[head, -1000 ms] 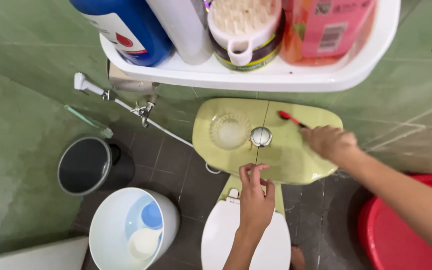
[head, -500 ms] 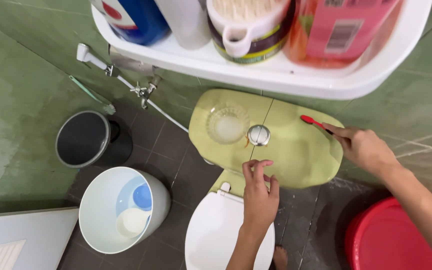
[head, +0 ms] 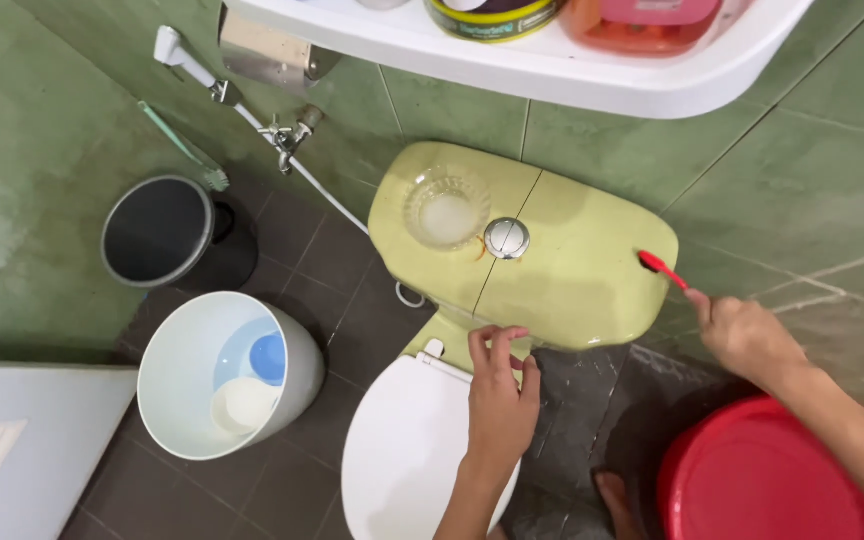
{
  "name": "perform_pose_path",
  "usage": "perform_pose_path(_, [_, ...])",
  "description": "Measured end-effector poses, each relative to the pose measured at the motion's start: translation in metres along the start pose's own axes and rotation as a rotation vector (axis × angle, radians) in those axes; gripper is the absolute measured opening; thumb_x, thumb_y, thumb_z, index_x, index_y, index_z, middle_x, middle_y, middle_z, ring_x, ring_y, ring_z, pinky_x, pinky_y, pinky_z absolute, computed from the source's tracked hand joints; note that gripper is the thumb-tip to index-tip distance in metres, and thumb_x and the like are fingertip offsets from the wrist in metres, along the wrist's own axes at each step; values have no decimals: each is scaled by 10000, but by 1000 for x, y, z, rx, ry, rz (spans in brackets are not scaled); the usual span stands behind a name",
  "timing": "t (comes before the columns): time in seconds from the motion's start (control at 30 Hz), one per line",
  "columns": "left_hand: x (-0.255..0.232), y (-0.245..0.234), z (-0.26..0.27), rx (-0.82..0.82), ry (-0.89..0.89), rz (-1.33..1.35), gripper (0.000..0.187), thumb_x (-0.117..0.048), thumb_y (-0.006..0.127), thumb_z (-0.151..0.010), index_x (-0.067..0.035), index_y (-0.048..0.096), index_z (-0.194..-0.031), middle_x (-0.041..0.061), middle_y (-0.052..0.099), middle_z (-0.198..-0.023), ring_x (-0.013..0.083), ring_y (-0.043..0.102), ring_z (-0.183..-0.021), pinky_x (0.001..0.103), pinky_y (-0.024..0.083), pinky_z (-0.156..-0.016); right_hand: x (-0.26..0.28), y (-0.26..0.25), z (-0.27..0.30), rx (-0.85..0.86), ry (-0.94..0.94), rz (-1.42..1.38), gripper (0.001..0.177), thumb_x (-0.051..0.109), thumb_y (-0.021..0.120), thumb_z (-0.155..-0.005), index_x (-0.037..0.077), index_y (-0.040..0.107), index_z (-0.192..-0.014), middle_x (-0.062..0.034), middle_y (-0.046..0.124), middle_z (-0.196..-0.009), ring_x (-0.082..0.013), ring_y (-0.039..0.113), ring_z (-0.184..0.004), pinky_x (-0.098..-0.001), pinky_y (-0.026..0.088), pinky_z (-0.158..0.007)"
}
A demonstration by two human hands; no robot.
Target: Scrubbing and rinsing the exterior of a toilet tank using a small brush and water.
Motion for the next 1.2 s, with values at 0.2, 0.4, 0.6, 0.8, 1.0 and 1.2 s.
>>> perform_pose_path(0.2, [-15, 34, 2, -165, 123, -14, 369, -20, 629, -926, -78, 559, -1283, 179, 466, -1293, 278, 672, -831, 419, 569, -758, -29, 45, -19, -186, 77, -139, 543, 252, 551, -1141, -81, 672, -729, -185, 562, -556, -374, 582, -447, -509, 455, -378])
perform_pose_path(0.4, [-39, 75, 6, -220, 90, 52, 371, -7, 617, -929, -86, 556, -1287, 163, 458, -1294, 255, 697, -833, 392, 582, -733, -66, 4, -42, 112, 312, -540, 668, 451, 472, -1134, -5, 665, -685, -261, 605, -617, -459, 608, -561, -543, 512, -534])
perform_pose_path(0.6, [-46, 87, 13, -292, 81, 42, 358, -16, 618, -950, -83, 544, -1293, 160, 459, -1287, 252, 708, -849, 396, 582, -741, -56, -15, -50, 106, 218, -546, 647, 424, 448, -1149, 11, 639, -689, -235, 602, -600, -428, 626, -527, -509, 506, -494])
perform_pose_path(0.8, [-40, 74, 24, -361, 42, -27, 356, -40, 631, -935, -79, 562, -1282, 175, 474, -1295, 285, 695, -823, 434, 574, -749, -58, 4, -46, 196, 424, -622, 671, 465, 473, -1093, -22, 711, -697, -315, 649, -631, -477, 658, -577, -568, 540, -566])
perform_pose_path(1.0, [-45, 69, 22, -321, -72, -8, 331, -47, 608, -922, -76, 566, -1249, 159, 463, -1287, 289, 699, -824, 444, 570, -706, -46, 46, -42, 65, 254, -334, 682, 419, 372, -1189, -31, 673, -774, -264, 646, -658, -446, 673, -554, -594, 538, -511])
perform_pose_path(1.2, [-48, 68, 22, -348, -55, -18, 327, -44, 606, -924, -63, 570, -1249, 155, 466, -1266, 289, 705, -842, 453, 561, -716, -62, -9, -57, -75, 248, -252, 648, 411, 482, -1110, 29, 554, -591, -219, 584, -526, -407, 640, -490, -495, 494, -417])
Point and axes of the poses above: each hand's wrist, its own z-axis away from the middle knuckle, its own y-axis out of the palm, x = y × z, the point moved 8 cm from there along -z, towards the middle knuckle
